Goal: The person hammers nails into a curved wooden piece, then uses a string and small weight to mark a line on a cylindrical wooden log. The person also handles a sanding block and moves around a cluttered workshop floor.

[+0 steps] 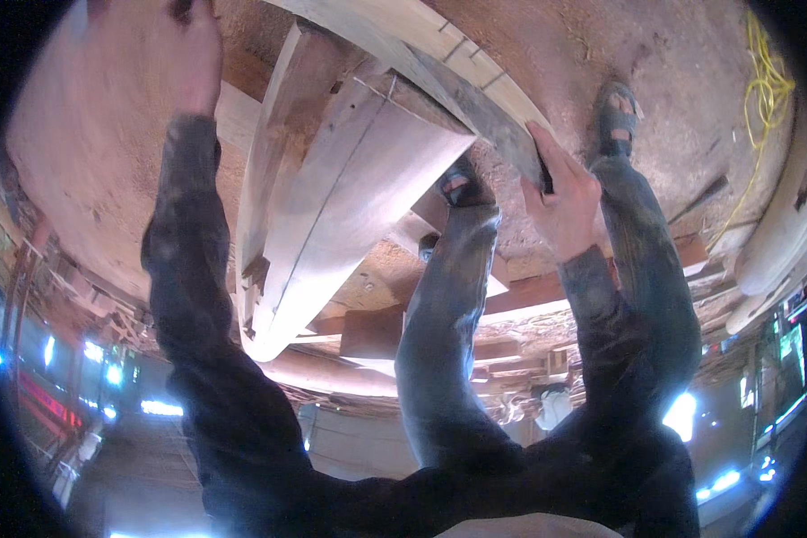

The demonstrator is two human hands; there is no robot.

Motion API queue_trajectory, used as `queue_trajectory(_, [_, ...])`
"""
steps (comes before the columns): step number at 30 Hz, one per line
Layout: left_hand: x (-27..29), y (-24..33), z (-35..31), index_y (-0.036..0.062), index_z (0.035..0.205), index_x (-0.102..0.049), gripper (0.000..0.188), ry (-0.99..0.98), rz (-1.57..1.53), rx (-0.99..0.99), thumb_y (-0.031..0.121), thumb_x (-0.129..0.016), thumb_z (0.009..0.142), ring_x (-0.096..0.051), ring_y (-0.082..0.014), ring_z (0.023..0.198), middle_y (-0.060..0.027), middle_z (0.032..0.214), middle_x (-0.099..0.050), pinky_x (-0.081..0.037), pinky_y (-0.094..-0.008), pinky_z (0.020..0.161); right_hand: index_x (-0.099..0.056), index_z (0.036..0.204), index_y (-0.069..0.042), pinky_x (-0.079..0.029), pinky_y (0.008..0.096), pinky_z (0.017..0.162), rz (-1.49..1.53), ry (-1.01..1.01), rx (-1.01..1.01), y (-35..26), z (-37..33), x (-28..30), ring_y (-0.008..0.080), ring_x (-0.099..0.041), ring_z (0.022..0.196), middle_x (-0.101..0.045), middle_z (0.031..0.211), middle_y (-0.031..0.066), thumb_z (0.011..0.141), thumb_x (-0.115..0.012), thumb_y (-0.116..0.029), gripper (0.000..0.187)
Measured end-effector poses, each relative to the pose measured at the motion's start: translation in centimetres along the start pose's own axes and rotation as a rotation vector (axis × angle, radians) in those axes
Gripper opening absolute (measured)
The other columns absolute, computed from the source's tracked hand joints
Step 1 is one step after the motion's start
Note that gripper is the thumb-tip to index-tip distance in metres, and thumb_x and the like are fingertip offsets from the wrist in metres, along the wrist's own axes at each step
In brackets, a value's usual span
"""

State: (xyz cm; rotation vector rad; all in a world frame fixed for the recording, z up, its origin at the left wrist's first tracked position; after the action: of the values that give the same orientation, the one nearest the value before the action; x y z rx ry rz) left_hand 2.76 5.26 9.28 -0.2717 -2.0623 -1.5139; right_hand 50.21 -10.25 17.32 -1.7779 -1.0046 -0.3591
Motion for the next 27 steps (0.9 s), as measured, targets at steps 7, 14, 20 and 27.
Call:
queue_trajectory(7, [-4.5,24.0,-11.2,0.0074,0.138,-0.06,0.049,-0.024,0.684,-0.846,0.026,-0.067,0.094,-0.047,-0.0412,0.135,-0.0181,0.142,-0.055,-0.034,-0.0521,0.116,-0.059,0.143,-0.025,-0.059,0.0462,0.079,-0.076,0.049,0.029,0.9,-0.8,-0.4,0.0378,-0.073,0.092,-0.074,0.111,0.0161,0.072,-0.08,-0.013,0.075])
queue_trajectory(14, [-8.4,20.9,-12.5,0.0017,0.118,-0.064,0.027,-0.34,0.461,-0.752,0.021,-0.057,0.099,-0.047,-0.0455,0.13,-0.0211,0.122,-0.058,-0.038,-0.0537,0.111,-0.062,0.141,-0.024,-0.059,0.044,0.075,-0.056,0.017,-0.027,1.0,-0.9,-0.2,0.0393,-0.073,0.079,-0.073,0.109,0.0178,0.083,-0.076,-0.013,0.06])
queue_trajectory(20, [-8.6,21.2,-13.0,0.0033,0.117,-0.064,0.027,-0.403,0.481,-0.727,0.023,-0.059,0.098,-0.042,-0.049,0.135,-0.0222,0.122,-0.056,-0.034,-0.0568,0.115,-0.056,0.144,-0.025,-0.058,0.0496,0.075,-0.141,0.032,0.02,1.5,-1.0,-0.6,0.0383,-0.072,0.085,-0.075,0.096,0.0168,0.081,-0.076,-0.02,0.066])
queue_trajectory(27, [-9.1,21.6,-14.2,0.0051,0.114,-0.065,0.026,-0.326,0.41,-0.635,0.025,-0.063,0.097,-0.038,-0.0533,0.138,-0.0228,0.122,-0.055,-0.03,-0.0592,0.118,-0.054,0.146,-0.018,-0.058,0.0523,0.08,-0.188,-0.128,0.079,1.2,-0.7,-0.5,0.0425,-0.072,0.092,-0.072,0.115,0.0209,0.087,-0.071,-0.026,0.061])
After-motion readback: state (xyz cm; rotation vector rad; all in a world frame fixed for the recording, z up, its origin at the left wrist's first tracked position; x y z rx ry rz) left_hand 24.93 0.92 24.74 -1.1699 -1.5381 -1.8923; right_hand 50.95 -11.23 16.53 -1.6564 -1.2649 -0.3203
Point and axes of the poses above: each hand's wrist, its own z-axis towards the middle knuckle, its own x-axis out of the back of the hand, y = z × x, the point moved 8 cm from there along z, towards the middle knuckle
